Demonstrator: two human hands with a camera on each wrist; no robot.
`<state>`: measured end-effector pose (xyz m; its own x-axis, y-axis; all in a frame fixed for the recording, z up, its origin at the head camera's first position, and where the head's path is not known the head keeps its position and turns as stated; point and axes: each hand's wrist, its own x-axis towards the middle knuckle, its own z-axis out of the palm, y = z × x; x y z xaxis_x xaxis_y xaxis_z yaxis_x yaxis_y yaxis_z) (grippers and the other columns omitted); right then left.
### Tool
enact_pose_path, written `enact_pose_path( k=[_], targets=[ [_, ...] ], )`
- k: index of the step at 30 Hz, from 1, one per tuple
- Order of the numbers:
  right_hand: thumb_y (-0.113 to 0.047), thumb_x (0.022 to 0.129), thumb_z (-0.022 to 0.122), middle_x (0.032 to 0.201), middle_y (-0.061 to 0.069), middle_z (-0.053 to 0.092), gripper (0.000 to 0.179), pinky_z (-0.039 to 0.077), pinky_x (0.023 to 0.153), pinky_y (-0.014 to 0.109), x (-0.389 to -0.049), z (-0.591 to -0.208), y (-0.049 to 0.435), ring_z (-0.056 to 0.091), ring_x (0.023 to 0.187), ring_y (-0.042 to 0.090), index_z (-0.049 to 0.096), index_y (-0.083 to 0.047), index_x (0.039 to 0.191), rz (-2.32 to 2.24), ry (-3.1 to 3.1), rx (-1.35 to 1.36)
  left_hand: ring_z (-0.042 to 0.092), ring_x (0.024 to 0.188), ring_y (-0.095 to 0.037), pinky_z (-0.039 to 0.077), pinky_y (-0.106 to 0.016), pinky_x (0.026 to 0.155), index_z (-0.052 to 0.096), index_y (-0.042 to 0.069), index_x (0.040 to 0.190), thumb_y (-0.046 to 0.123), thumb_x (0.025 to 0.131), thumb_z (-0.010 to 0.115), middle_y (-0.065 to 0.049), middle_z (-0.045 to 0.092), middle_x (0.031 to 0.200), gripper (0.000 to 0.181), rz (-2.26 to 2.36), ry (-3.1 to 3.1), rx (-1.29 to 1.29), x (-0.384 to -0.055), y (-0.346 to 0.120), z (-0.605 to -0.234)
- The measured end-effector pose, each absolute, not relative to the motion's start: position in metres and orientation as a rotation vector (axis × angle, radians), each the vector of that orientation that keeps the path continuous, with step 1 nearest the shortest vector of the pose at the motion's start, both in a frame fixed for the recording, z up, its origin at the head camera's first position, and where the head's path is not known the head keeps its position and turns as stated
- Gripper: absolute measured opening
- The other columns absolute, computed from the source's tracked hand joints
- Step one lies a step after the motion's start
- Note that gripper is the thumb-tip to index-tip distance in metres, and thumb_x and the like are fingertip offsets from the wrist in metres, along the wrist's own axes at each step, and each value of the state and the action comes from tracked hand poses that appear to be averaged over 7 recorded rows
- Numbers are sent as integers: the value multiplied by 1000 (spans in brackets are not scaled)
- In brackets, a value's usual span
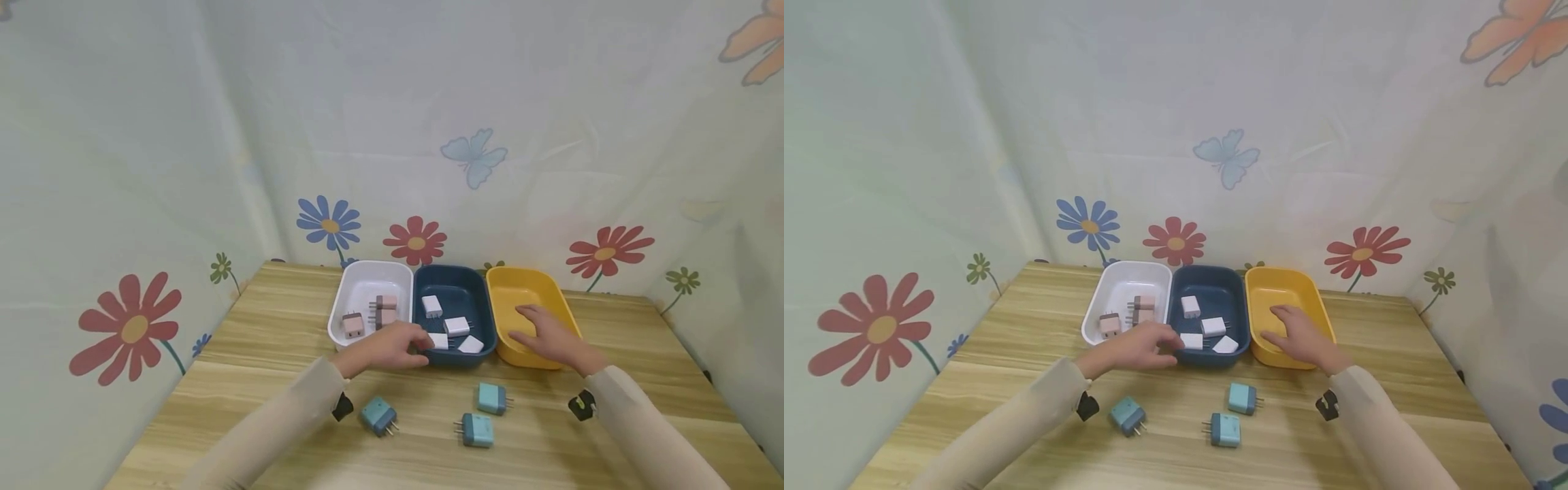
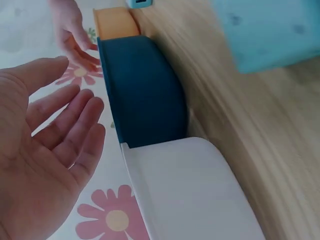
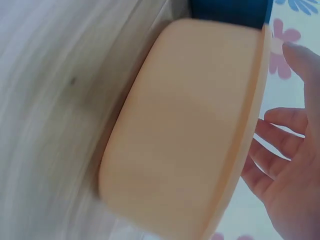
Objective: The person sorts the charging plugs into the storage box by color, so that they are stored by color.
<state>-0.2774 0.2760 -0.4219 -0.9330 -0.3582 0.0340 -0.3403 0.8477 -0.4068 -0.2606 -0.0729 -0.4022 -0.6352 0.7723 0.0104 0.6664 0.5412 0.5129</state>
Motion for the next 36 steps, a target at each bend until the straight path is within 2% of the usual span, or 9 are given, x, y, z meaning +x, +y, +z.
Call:
enact_pose_path(
  k=[3, 9, 15, 21, 27, 31, 36],
  targets=[
    [-45, 91, 59, 137, 29, 40, 71, 33, 99, 60, -275, -423, 289, 38, 123, 45, 41, 7, 137, -635, 3016, -535, 62, 95, -14, 47, -20, 83, 68, 7, 110, 21, 87, 68, -4, 67, 106, 26, 700, 2530, 1252, -255, -82, -404],
    [-55, 90, 54, 137, 32, 37, 84, 26, 101, 63, -270, -427, 315, 31, 125, 49, 38, 12, 136, -592, 3073, -444, 60, 98, -11, 47, -22, 86, 68, 7, 110, 17, 88, 67, -1, 66, 106, 24, 651, 2465, 1300, -243, -94, -411],
    [-49, 90, 59, 141, 35, 28, 83, 20, 101, 66, -265, -434, 332, 24, 127, 53, 34, 15, 137, -608, 3062, -372, 58, 100, -9, 46, -23, 88, 67, 8, 111, 18, 86, 70, -1, 65, 107, 28, 618, 2375, 1292, -235, -107, -418],
    [-46, 90, 59, 144, 38, 17, 88, 17, 100, 69, -262, -442, 340, 17, 127, 56, 22, 16, 141, -715, 3004, -342, 58, 101, -7, 46, -24, 89, 66, 10, 112, 27, 83, 73, 2, 65, 110, 34, 603, 2319, 1271, -231, -120, -426],
    [-47, 91, 57, 147, 37, 6, 95, 15, 100, 69, -259, -449, 346, 12, 131, 56, 6, 12, 145, -862, 2878, -279, 57, 103, -7, 44, -23, 90, 66, 10, 114, 34, 80, 75, 5, 64, 112, 42, 597, 2299, 1237, -228, -131, -434],
    [-47, 92, 57, 148, 36, 7, 98, 17, 101, 68, -259, -452, 349, 16, 131, 54, -3, 7, 147, -943, 2825, -247, 57, 102, -6, 44, -20, 89, 65, 9, 115, 33, 76, 78, 4, 64, 112, 48, 597, 2288, 1231, -226, -134, -437],
    [-45, 92, 57, 148, 36, 8, 97, 18, 100, 68, -258, -455, 351, 19, 130, 53, -6, 6, 147, -988, 2812, -252, 55, 93, -2, 45, -16, 80, 66, 10, 114, 30, 73, 81, 6, 64, 108, 49, 556, 2272, 1239, -223, -135, -437]
  ],
)
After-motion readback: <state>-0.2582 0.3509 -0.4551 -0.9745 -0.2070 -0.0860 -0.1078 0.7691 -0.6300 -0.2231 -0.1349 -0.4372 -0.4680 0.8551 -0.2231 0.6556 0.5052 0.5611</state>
